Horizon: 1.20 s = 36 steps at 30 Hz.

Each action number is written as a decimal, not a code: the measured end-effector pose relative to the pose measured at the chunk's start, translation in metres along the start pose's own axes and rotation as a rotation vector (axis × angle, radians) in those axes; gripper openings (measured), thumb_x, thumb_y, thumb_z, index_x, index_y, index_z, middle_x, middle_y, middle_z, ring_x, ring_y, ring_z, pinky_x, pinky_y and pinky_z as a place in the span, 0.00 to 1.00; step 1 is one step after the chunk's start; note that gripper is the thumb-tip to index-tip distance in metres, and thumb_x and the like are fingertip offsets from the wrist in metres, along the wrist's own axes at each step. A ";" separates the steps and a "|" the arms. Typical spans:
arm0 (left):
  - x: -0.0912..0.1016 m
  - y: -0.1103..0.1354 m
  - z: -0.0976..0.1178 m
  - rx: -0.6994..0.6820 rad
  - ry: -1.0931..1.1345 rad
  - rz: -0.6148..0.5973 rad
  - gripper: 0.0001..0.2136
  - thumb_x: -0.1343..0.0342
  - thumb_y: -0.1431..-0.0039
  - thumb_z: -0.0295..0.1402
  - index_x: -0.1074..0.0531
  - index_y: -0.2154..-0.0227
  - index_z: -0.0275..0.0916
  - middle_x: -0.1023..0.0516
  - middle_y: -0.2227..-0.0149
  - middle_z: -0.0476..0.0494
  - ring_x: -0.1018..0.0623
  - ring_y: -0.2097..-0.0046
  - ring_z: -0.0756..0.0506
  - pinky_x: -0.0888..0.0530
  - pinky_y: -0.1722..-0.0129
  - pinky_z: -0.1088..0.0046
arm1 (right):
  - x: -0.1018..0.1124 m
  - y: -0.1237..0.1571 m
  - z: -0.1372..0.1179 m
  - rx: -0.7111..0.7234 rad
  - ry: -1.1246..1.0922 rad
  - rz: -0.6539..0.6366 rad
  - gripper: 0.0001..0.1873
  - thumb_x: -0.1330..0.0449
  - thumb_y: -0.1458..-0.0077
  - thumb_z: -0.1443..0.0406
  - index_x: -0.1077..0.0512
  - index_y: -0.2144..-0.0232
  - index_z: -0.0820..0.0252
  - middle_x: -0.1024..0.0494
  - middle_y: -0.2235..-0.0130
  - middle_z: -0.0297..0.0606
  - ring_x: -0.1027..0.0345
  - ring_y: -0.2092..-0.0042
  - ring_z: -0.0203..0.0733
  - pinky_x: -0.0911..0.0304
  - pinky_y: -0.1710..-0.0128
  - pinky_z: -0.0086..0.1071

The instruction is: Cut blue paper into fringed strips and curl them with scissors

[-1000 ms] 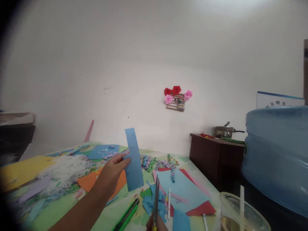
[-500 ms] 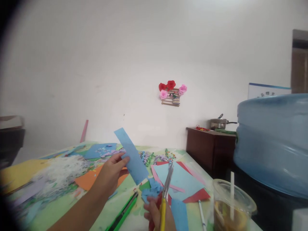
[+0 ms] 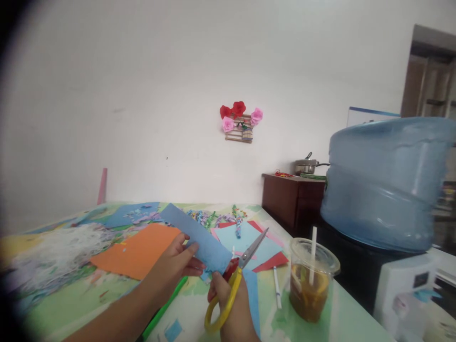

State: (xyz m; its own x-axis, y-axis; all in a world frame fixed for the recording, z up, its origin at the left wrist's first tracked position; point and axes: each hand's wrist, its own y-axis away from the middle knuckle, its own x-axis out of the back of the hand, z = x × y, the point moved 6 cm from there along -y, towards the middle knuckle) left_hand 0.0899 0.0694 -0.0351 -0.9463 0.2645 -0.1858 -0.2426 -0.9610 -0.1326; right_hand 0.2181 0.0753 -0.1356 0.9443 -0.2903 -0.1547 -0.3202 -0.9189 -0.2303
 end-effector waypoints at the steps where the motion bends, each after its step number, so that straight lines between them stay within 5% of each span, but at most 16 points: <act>1: -0.001 0.001 -0.001 0.021 -0.002 -0.008 0.07 0.51 0.47 0.32 0.43 0.66 0.39 0.33 0.83 0.55 0.27 0.78 0.50 0.27 0.78 0.74 | 0.001 0.002 -0.002 -0.001 0.022 0.011 0.17 0.47 0.44 0.61 0.36 0.82 0.63 0.39 0.86 0.20 0.44 0.87 0.26 0.44 0.86 0.22; 11: -0.007 -0.001 -0.015 0.214 0.095 -0.093 0.03 0.55 0.44 0.28 0.45 0.70 0.39 0.29 0.84 0.51 0.25 0.79 0.50 0.28 0.77 0.74 | 0.012 0.026 -0.057 0.119 0.114 0.135 0.08 0.43 0.60 0.66 0.41 0.82 0.57 0.37 0.86 0.24 0.43 0.82 0.34 0.48 0.82 0.28; 20: -0.007 -0.001 -0.021 0.244 0.179 -0.112 0.07 0.54 0.46 0.28 0.46 0.76 0.40 0.32 0.83 0.53 0.24 0.77 0.49 0.28 0.74 0.72 | 0.016 0.024 -0.054 0.135 -0.033 0.194 0.12 0.38 0.67 0.67 0.40 0.79 0.57 0.39 0.81 0.23 0.45 0.77 0.33 0.48 0.76 0.28; 24: -0.002 -0.005 -0.016 0.134 0.177 -0.149 0.05 0.50 0.50 0.33 0.40 0.70 0.40 0.30 0.79 0.52 0.24 0.73 0.45 0.29 0.71 0.67 | 0.005 0.018 -0.042 -0.018 -0.241 0.047 0.12 0.39 0.67 0.65 0.42 0.84 0.57 0.41 0.86 0.23 0.49 0.81 0.31 0.53 0.81 0.27; 30: -0.003 -0.011 -0.012 -0.120 0.105 -0.290 0.20 0.39 0.63 0.31 0.32 0.62 0.39 0.30 0.56 0.41 0.36 0.50 0.40 0.35 0.57 0.68 | -0.023 0.022 -0.028 -0.279 -0.587 -0.289 0.19 0.39 0.75 0.62 0.48 0.84 0.56 0.48 0.85 0.19 0.59 0.83 0.25 0.60 0.83 0.22; 33: -0.006 -0.012 -0.017 -0.148 0.035 -0.312 0.23 0.38 0.62 0.30 0.35 0.58 0.42 0.31 0.56 0.41 0.32 0.54 0.42 0.36 0.58 0.68 | -0.035 0.034 -0.025 -0.388 -0.593 -0.463 0.19 0.38 0.75 0.63 0.46 0.83 0.57 0.47 0.85 0.20 0.57 0.83 0.25 0.60 0.82 0.22; 36: -0.008 -0.010 -0.016 -0.151 -0.046 -0.332 0.14 0.38 0.61 0.30 0.31 0.68 0.37 0.28 0.69 0.45 0.29 0.68 0.47 0.35 0.68 0.73 | -0.044 0.046 -0.023 -0.437 -0.505 -0.594 0.15 0.39 0.73 0.63 0.41 0.81 0.58 0.41 0.84 0.24 0.54 0.83 0.25 0.60 0.83 0.22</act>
State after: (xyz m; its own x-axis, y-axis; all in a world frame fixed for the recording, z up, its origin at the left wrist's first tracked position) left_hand 0.1031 0.0787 -0.0484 -0.8310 0.5525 -0.0648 -0.5067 -0.7999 -0.3215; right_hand 0.1636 0.0394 -0.1178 0.7663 0.3234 -0.5552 0.3658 -0.9300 -0.0368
